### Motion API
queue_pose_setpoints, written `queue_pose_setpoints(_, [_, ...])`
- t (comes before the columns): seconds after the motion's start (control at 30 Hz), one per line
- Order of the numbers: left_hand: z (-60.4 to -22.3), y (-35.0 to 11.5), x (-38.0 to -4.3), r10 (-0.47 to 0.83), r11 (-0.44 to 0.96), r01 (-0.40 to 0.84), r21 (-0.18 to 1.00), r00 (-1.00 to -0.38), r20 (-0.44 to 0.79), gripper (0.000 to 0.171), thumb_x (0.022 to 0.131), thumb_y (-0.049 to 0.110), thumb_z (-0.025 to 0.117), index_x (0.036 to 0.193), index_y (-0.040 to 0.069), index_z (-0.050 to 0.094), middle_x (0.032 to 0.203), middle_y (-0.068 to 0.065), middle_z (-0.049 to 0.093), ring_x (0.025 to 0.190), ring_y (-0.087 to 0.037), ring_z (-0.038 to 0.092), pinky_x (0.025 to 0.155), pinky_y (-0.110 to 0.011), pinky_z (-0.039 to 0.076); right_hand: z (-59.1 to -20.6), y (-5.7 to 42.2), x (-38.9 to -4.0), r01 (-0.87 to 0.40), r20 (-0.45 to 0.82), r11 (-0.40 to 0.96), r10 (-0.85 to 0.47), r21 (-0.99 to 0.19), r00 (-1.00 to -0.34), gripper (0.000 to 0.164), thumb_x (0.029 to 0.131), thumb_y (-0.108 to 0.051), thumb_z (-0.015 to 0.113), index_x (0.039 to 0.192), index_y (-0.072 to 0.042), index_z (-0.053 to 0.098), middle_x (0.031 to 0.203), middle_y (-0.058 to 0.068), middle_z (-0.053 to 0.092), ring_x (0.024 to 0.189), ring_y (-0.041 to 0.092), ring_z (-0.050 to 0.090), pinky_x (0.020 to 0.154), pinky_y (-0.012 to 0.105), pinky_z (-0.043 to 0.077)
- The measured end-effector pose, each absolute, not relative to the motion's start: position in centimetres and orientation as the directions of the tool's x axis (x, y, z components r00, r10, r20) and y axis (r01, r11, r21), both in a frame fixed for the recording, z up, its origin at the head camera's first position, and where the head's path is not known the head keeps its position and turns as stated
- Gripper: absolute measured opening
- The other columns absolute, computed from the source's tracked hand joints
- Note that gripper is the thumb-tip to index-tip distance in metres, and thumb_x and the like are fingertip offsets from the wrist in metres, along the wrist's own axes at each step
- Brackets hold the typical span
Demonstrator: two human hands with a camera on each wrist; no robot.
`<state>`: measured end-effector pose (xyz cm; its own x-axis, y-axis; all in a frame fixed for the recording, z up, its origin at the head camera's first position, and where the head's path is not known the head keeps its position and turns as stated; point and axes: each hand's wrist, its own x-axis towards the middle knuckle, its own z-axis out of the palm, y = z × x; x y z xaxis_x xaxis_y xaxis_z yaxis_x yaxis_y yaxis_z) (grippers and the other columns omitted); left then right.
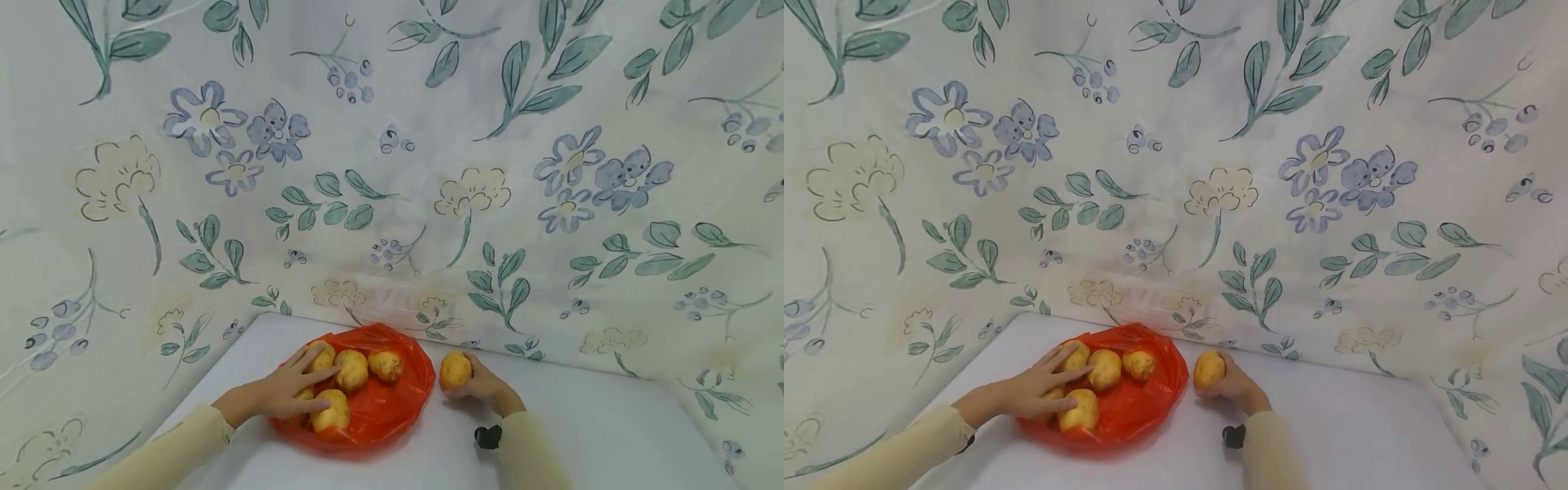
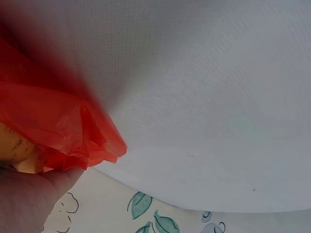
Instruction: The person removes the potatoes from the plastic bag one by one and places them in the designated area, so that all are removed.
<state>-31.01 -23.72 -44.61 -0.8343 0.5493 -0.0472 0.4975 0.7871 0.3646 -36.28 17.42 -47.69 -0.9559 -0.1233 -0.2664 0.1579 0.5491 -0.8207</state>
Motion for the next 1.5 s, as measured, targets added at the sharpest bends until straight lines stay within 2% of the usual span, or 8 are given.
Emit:
queue_pose_setpoints(0.23, [-45.1,-23.4,-30.8,0.551,0.780,0.500,0.375,-0.834,-0.034,0.069,0.093,0.063,0.052,0.152,0.031,0.039,0.165,-0.020,0.006,0.148,-0.052,0.001,0.108,-0.077,0.021,-48.3,17.6,-35.7,0.166,-0.257,0.546,-0.095,-0.821,-0.962,0.101,0.067,-0.021,0.088,0.149,-0.008,0.030,0.135,0.016,0.049,0.119,0.037,0.044,0.108,0.068,0.030])
queue_pose_setpoints(0.4, [-45.1,-23.9,-30.5,0.547,0.783,0.495,0.377,-0.836,-0.038,0.069,0.093,0.062,0.054,0.152,0.029,0.041,0.165,-0.022,0.006,0.147,-0.054,0.002,0.106,-0.078,0.021,-48.3,17.5,-35.9,0.198,-0.293,0.517,-0.107,-0.832,-0.950,0.107,0.066,-0.024,0.089,0.152,-0.010,0.027,0.141,0.018,0.045,0.121,0.037,0.043,0.110,0.068,0.027])
queue_pose_setpoints(0.57, [-45.2,-24.1,-30.3,0.549,0.774,0.497,0.391,-0.835,-0.026,0.068,0.093,0.061,0.054,0.151,0.029,0.041,0.165,-0.021,0.007,0.147,-0.055,0.002,0.105,-0.079,0.021,-48.2,17.7,-35.7,0.199,-0.293,0.482,-0.126,-0.853,-0.948,0.106,0.067,-0.021,0.088,0.153,-0.013,0.027,0.148,0.021,0.041,0.125,0.037,0.042,0.113,0.067,0.024])
queue_pose_setpoints(0.8, [-45.0,-24.1,-30.3,0.552,0.765,0.513,0.389,-0.834,0.014,0.068,0.093,0.060,0.056,0.151,0.026,0.043,0.165,-0.021,0.006,0.147,-0.054,0.002,0.106,-0.079,0.019,-47.9,17.7,-36.4,0.166,-0.272,0.472,-0.166,-0.866,-0.948,0.105,0.065,-0.020,0.088,0.153,-0.019,0.030,0.137,0.014,0.048,0.119,0.034,0.044,0.109,0.064,0.030])
queue_pose_setpoints(1.1, [-44.7,-24.1,-30.4,0.540,0.777,0.486,0.400,-0.841,-0.028,0.069,0.093,0.060,0.056,0.151,0.027,0.042,0.165,-0.021,0.004,0.147,-0.054,0.000,0.107,-0.079,0.017,-48.4,17.7,-36.8,0.180,-0.282,0.497,-0.140,-0.849,-0.949,0.097,0.067,-0.025,0.088,0.149,-0.016,0.037,0.132,0.012,0.052,0.116,0.033,0.046,0.108,0.062,0.032])
queue_pose_setpoints(1.5, [-44.9,-23.7,-30.6,0.553,0.769,0.510,0.386,-0.833,-0.002,0.069,0.092,0.059,0.056,0.151,0.024,0.043,0.164,-0.024,0.007,0.146,-0.057,0.004,0.107,-0.078,0.018,-48.4,17.6,-36.4,0.201,-0.284,0.490,-0.101,-0.848,-0.953,0.094,0.068,-0.026,0.087,0.147,-0.014,0.038,0.131,0.012,0.052,0.118,0.033,0.046,0.109,0.063,0.032])
